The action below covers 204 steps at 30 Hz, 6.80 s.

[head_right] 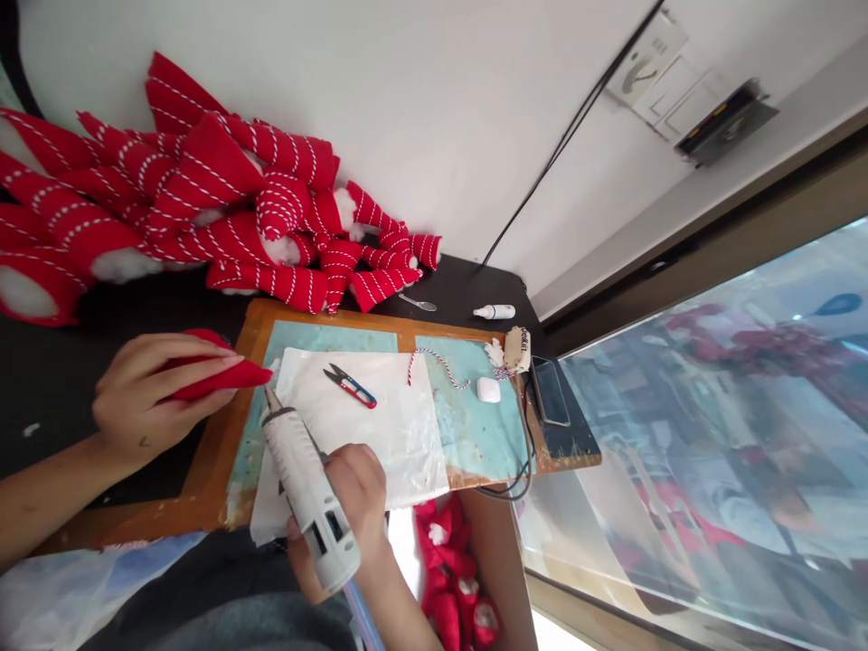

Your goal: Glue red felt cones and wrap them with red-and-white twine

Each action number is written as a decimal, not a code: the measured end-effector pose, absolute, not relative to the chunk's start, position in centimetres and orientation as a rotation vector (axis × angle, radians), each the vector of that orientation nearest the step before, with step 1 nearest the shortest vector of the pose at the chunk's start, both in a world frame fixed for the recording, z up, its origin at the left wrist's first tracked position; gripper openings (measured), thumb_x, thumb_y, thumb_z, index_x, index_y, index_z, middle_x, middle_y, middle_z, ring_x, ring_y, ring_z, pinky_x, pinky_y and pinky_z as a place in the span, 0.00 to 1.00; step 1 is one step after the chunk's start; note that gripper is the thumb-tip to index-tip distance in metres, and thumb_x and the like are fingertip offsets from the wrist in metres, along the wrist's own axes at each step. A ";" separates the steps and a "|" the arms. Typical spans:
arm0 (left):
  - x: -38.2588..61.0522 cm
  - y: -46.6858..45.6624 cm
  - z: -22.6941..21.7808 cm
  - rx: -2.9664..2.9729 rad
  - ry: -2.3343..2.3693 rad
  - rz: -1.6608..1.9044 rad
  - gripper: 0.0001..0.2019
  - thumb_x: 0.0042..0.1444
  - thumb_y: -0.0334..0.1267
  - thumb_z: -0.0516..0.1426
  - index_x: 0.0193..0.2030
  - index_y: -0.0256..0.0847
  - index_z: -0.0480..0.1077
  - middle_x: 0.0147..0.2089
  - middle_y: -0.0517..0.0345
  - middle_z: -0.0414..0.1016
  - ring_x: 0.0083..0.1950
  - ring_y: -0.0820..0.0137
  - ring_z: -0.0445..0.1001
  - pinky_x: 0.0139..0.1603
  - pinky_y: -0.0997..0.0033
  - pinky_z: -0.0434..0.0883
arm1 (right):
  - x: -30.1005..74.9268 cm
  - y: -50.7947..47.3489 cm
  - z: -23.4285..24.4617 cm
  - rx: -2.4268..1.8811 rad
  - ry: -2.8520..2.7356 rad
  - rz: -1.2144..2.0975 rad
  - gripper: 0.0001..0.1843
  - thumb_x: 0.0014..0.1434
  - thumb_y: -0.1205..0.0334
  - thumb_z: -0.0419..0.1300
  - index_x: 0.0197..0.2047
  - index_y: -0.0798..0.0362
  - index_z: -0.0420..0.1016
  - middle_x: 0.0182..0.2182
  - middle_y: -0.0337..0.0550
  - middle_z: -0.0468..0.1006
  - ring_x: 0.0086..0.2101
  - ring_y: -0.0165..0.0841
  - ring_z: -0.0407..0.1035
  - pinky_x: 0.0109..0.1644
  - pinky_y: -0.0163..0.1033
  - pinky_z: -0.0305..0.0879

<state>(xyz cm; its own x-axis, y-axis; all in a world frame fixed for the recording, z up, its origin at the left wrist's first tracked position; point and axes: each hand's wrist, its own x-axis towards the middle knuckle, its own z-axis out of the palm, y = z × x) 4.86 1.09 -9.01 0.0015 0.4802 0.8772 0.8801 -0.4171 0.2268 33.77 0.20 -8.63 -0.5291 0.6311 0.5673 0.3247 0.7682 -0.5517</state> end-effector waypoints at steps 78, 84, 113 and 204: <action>18.5 -11.5 -24.5 -3.225 -1.397 -0.932 0.21 0.69 0.24 0.51 0.52 0.47 0.84 0.58 0.52 0.86 0.59 0.61 0.82 0.56 0.65 0.79 | 50.2 -10.0 -13.6 -1.279 -1.217 1.538 0.27 0.55 0.48 0.73 0.57 0.46 0.79 0.51 0.46 0.86 0.50 0.46 0.80 0.57 0.47 0.77; 17.8 -11.6 -27.0 -3.139 -1.466 -1.145 0.18 0.74 0.32 0.49 0.48 0.46 0.83 0.52 0.51 0.87 0.55 0.59 0.83 0.58 0.61 0.80 | 46.8 -10.8 -15.1 -1.003 -1.155 1.765 0.34 0.55 0.50 0.71 0.63 0.45 0.70 0.47 0.43 0.83 0.44 0.41 0.80 0.50 0.44 0.77; 22.4 -12.6 -12.1 -2.191 -2.181 -3.038 0.12 0.71 0.51 0.64 0.43 0.47 0.72 0.29 0.65 0.70 0.31 0.71 0.67 0.34 0.73 0.68 | 43.8 -9.5 -14.7 -0.926 -1.384 1.812 0.30 0.67 0.34 0.66 0.61 0.43 0.68 0.47 0.43 0.80 0.43 0.39 0.76 0.51 0.45 0.73; 20.4 -12.4 -14.7 -2.309 -2.599 -2.561 0.12 0.53 0.48 0.74 0.37 0.45 0.82 0.36 0.61 0.83 0.38 0.67 0.82 0.38 0.75 0.78 | 40.8 -9.1 -14.3 -0.849 -1.502 1.892 0.44 0.60 0.40 0.74 0.70 0.41 0.61 0.52 0.45 0.81 0.51 0.43 0.80 0.60 0.51 0.76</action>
<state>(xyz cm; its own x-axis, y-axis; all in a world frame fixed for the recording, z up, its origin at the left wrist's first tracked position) 20.38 -12.39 -14.67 0.0118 0.9931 -0.1168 -0.1019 0.1174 0.9879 40.78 -9.08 -14.30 -0.6342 0.7625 -0.1280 -0.0485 -0.2045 -0.9777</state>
